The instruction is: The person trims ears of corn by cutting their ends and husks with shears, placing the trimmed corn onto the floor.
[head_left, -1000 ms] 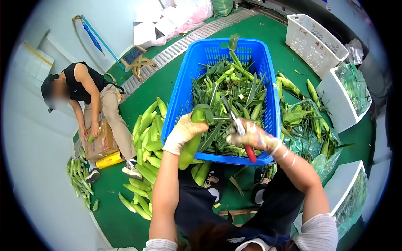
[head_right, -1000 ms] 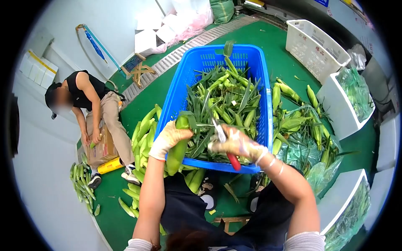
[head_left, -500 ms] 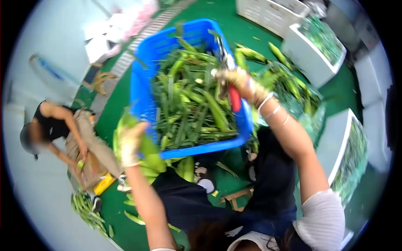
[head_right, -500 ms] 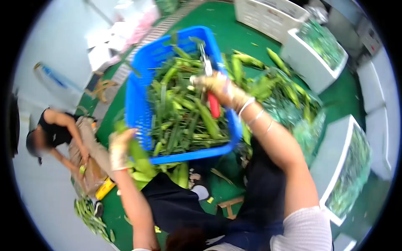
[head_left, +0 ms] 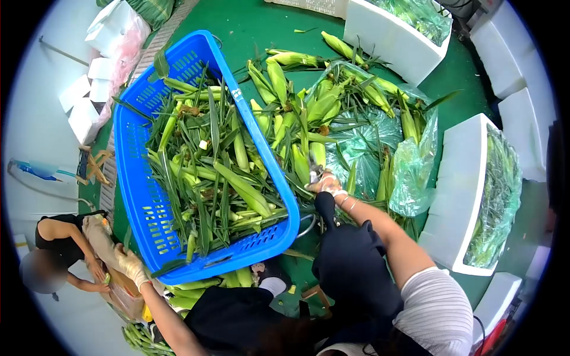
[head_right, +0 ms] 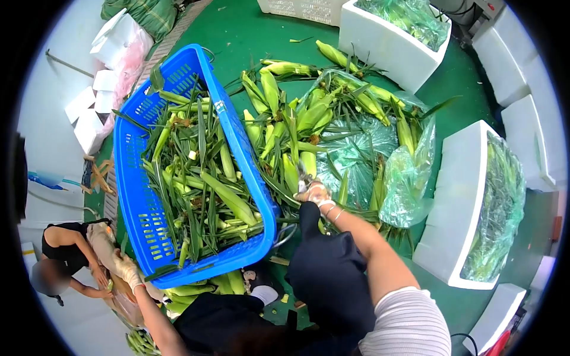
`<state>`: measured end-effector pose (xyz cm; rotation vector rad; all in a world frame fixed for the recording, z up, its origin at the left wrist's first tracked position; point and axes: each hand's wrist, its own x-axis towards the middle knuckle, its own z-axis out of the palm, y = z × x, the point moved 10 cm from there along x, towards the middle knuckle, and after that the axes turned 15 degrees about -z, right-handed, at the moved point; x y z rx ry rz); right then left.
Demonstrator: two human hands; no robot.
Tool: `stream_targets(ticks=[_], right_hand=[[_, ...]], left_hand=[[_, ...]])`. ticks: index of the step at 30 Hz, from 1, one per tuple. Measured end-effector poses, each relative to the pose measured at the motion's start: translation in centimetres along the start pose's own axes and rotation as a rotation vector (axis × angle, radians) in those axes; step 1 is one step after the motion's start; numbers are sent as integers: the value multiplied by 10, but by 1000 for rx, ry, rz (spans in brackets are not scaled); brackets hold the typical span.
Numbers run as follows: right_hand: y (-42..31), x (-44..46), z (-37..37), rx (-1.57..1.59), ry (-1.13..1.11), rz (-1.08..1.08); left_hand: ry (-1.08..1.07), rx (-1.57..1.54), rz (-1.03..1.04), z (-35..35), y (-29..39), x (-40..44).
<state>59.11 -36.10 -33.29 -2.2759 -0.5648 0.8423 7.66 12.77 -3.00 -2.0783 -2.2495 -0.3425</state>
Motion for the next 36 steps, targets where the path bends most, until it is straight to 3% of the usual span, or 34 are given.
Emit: stream_targets(ticks=[2, 4, 6, 13, 16, 18, 20, 22, 24, 26, 28, 30, 31, 32, 33, 34, 36], right_hand=[[17, 20, 30, -274, -76, 88], [5, 9, 13, -166, 0, 120], [-7, 0, -1, -164, 39, -20], [0, -66, -7, -134, 189, -109], [-17, -63, -48, -130, 352, -143], [-35, -65, -94, -180, 462, -295], [-68, -72, -147, -350, 536, -624], [-156, -118, -207, -610, 559, -884], [-271, -189, -248, -556, 451, -1374], [-331, -222, -237, -621, 141, -1612], [-381, -230, -214, -877, 28, -1640], [-410, -211, -230, -721, 72, -1647], [-413, -198, -246, -645, 190, -1483], [-411, -182, -267, -566, 305, -1326], [-407, -169, -285, -184, 366, -1354], [-397, -166, -307, -56, 494, -1408], [-383, -170, -343, -243, 652, -1209]], left_hand=[[165, -310, 97, -48, 42, -5], [114, -541, 235, -90, 108, -46], [-38, -733, 354, -89, 141, -65], [-289, -797, 464, -123, 243, -178], [-242, -842, 533, -134, 247, -192], [-304, -876, 484, -128, 242, -195], [-287, -882, 567, -131, 247, -203], [-255, -858, 583, -137, 257, -210], [-279, -1030, 711, -164, 274, -228], [-482, -1161, 785, -181, 296, -240], [-623, -1099, 760, -180, 316, -251], [-692, -1000, 641, -94, 327, -249], [-728, -866, 545, -90, 319, -258], [-518, -690, 610, -104, 317, -264], [-576, -815, 629, -89, 324, -261], [-654, -911, 651, -68, 328, -263], [-687, -855, 601, -95, 336, -278]])
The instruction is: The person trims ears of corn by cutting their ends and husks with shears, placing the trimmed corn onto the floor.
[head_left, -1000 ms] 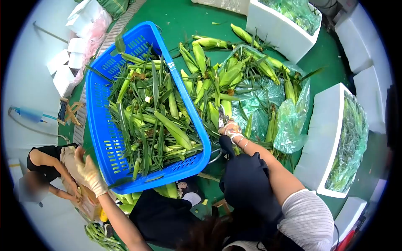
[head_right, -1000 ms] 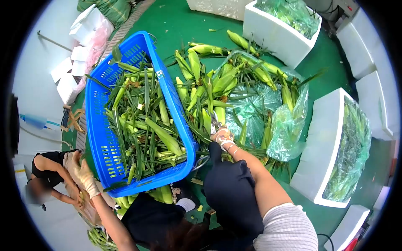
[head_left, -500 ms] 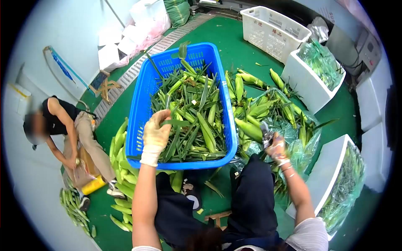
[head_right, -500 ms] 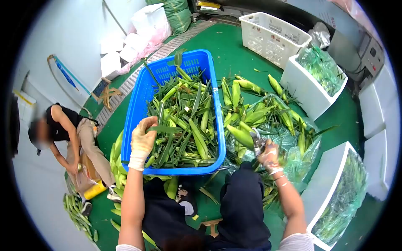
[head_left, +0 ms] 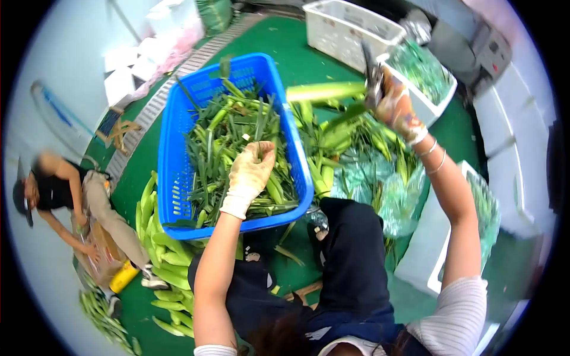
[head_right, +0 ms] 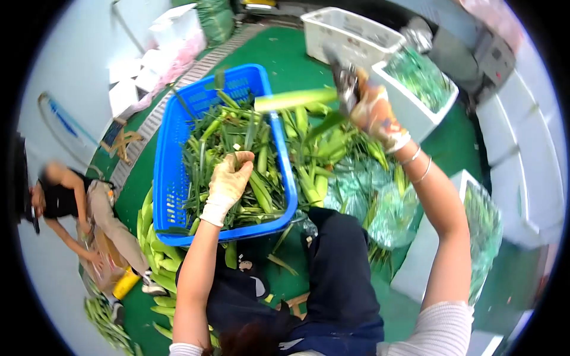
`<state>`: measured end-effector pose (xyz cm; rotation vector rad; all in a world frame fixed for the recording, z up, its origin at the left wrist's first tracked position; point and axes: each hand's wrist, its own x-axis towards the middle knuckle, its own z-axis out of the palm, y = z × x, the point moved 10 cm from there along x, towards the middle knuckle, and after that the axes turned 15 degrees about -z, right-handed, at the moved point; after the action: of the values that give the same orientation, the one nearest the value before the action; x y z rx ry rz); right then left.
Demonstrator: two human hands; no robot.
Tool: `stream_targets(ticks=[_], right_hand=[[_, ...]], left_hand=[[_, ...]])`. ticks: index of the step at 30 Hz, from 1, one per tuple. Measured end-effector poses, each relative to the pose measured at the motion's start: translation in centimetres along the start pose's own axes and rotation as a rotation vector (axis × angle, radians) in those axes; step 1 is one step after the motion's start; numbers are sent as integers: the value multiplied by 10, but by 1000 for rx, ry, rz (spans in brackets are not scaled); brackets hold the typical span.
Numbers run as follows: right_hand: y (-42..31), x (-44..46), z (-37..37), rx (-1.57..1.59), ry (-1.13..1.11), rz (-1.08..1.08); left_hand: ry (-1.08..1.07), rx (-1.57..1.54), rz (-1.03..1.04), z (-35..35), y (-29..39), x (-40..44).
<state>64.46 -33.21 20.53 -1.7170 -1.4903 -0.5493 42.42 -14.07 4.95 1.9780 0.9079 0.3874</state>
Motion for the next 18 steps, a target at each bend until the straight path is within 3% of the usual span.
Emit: stream_targets(ticks=[1, 3, 4, 6, 7, 9, 10, 11, 13, 15, 18], right_hand=[[21, -8, -12, -41, 20, 84], [55, -39, -31, -145, 28, 202], [89, -70, -33, -368, -7, 181], [138, -131, -27, -578, -80, 231], [124, -148, -18, -747, -92, 49], [125, -218, 27, -845, -229, 29], [147, -272, 69, -781, -349, 181], [160, -322, 124, -452, -424, 409], [129, -375, 223, -192, -413, 562], [106, -408, 290, -139, -588, 804], [106, -437, 326, 55, -495, 996]], left_hand=[[-72, -241, 38, 19, -2, 5], [-92, -156, 149, 49, 27, -11], [-130, -36, 167, 64, 41, -27], [-303, 132, -35, 96, 32, -50], [-315, 276, -25, 99, 34, -57], [-326, 455, -44, 91, 23, -64], [-315, 479, -66, 82, 14, -60], [-277, 539, -75, 70, 5, -57], [-110, 568, -104, 36, -9, -42], [150, 539, -111, -7, -10, -25], [508, 594, -11, -77, -15, -11]])
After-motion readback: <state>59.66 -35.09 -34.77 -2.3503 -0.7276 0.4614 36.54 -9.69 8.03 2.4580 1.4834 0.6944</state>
